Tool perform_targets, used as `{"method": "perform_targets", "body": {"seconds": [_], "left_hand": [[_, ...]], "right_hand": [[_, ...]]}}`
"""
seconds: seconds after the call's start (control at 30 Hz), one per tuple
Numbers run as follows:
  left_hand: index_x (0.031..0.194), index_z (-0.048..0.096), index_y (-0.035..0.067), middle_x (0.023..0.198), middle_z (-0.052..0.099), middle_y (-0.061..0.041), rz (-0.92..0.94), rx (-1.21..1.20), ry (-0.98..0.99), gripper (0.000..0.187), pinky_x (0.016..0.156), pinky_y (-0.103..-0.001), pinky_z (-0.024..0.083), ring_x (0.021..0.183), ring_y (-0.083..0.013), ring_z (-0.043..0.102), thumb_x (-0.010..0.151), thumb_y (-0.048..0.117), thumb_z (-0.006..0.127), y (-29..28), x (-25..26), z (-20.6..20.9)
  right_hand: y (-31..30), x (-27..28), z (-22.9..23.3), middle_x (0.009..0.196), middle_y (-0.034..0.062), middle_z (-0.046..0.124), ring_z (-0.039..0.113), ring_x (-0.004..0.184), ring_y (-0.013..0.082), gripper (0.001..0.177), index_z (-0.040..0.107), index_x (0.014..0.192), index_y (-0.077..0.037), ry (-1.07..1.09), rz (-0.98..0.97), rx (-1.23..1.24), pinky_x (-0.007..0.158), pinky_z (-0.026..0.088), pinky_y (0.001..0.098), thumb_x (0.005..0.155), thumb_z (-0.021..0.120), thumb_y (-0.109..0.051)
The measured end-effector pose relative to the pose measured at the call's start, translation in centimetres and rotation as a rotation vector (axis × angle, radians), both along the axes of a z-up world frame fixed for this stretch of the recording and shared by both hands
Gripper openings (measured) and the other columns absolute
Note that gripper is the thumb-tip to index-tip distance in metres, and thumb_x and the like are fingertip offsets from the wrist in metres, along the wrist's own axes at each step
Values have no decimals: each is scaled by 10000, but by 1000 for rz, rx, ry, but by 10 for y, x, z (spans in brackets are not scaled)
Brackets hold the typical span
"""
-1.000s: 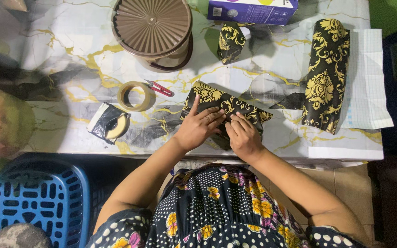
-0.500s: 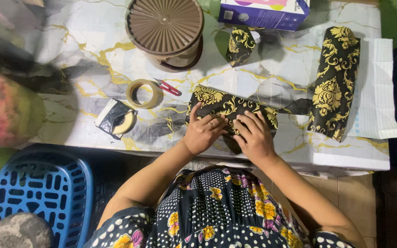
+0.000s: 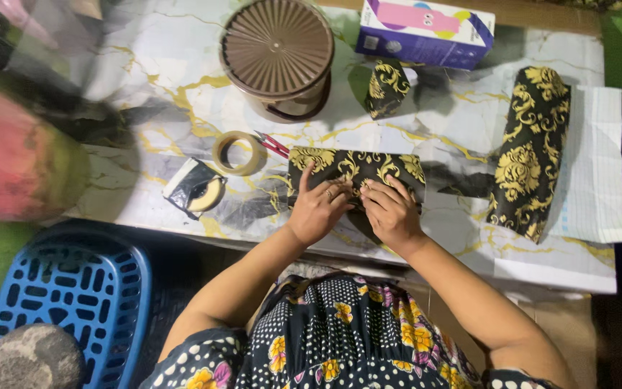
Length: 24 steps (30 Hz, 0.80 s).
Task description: The person wraps a small cylindrical item and then a white box with black and gold patterned wrapping paper. They fold the paper around each item, crease the edges, and secure the folds with clear tape.
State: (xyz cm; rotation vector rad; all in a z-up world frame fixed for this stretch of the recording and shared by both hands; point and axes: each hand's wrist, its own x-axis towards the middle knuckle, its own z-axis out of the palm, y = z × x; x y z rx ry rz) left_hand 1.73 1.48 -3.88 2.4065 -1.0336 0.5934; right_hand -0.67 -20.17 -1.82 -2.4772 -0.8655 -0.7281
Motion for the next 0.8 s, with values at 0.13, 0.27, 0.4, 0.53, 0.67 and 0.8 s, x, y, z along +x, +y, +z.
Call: {"method": "perform_targets", "body": {"seconds": [0.13,0.27,0.4,0.53,0.67,0.8], "left_hand": [[1188,759,203,1204,727,35,0,-17,-3,287,1232,-664,179,1189,-143,647,909,269,732,6,4,-2],[1225,760,208,1160,739,41,10,49,-39,321,1231,-673,184,1167,-129,657,913,278,732,4,6,-1],[1197,771,221,1139,742,51,22,31,-38,306,1233,-664,190,1147,-116,662,897,279,748,1,6,3],[1173,778,230,1127,742,63,39,-20,8,305,1232,-671,180,1129,-102,666,872,274,770,3,2,5],[1148,782,230,1128,744,66,54,-7,29,279,1226,-678,174,1127,-103,665,871,270,776,4,1,7],[1139,782,229,1125,743,64,60,3,45,262,1220,-682,174,1128,-108,667,880,267,771,4,-1,8]], "right_hand": [[-2,19,10,1016,88,742,678,1062,288,87,744,850,-54,161,98,122,981,508,448,795,779,-111],[-6,75,6,987,79,752,681,1003,261,67,748,885,-62,219,62,273,939,536,406,886,783,-120],[7,168,-12,1048,49,748,657,988,194,136,755,1049,-61,520,33,614,833,526,315,928,709,-103],[29,250,-34,1086,-41,708,647,1004,144,156,665,1086,-111,1016,68,1151,823,563,346,931,667,-121],[49,294,-51,1095,-3,668,615,1027,170,211,665,1186,-115,1159,18,1318,865,500,412,980,619,-107],[48,300,-53,1089,15,707,641,1018,188,252,686,1191,-104,1205,104,1447,896,495,425,955,604,-79]]}}
